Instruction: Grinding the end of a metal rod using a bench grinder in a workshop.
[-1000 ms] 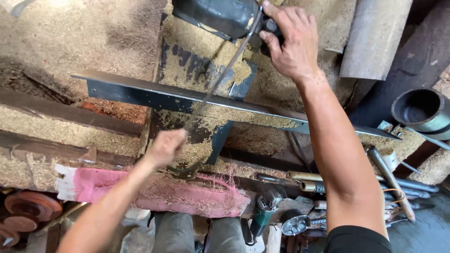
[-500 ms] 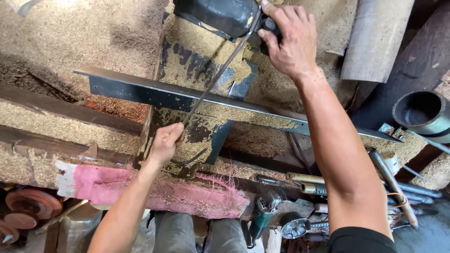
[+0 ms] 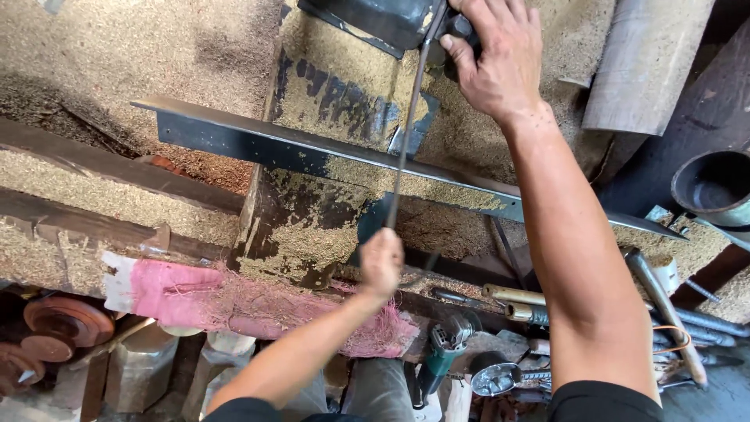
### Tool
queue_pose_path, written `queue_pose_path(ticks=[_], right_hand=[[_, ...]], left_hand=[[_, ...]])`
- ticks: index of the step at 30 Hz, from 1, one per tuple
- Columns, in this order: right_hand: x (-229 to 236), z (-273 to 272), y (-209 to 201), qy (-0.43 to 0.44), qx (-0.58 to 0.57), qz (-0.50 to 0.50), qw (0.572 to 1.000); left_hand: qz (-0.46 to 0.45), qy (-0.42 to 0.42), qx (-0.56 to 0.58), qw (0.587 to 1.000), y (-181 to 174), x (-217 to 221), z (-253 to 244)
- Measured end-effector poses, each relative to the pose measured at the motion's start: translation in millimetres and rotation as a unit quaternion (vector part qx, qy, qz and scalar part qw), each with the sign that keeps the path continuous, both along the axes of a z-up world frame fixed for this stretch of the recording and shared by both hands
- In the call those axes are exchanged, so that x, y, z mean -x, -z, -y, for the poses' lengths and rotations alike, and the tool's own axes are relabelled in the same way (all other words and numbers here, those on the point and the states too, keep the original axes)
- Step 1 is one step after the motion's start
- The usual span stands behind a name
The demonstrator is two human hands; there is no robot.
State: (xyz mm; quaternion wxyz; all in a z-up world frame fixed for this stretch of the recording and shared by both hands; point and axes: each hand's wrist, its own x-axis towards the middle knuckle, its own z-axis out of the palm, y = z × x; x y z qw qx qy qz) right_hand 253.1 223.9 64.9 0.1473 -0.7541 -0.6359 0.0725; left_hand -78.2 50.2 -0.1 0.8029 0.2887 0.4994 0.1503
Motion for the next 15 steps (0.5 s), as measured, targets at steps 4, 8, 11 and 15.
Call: queue_pose_path(ticks=[4,8,11,15], right_hand=[[3,-2,-2,0.016,0.016,-0.024,0.999],[1,0,-5,0.000,0.005,0.004,1.000],[1,2,-8,-0.010,-0.011,0.004,1.000],[1,1,-11,-0.009,0.005,-0.008,1.000]], left_hand=[[0.041,-0.122,0.020,0.992,-5,-64,55],[0.025,-0.167,0.041,0.985,-13,-104,69],[0.040,-0.149,0.048,0.987,-7,-76,45],[-0.002,0.074,-0.012,0.997,7,32,-57]])
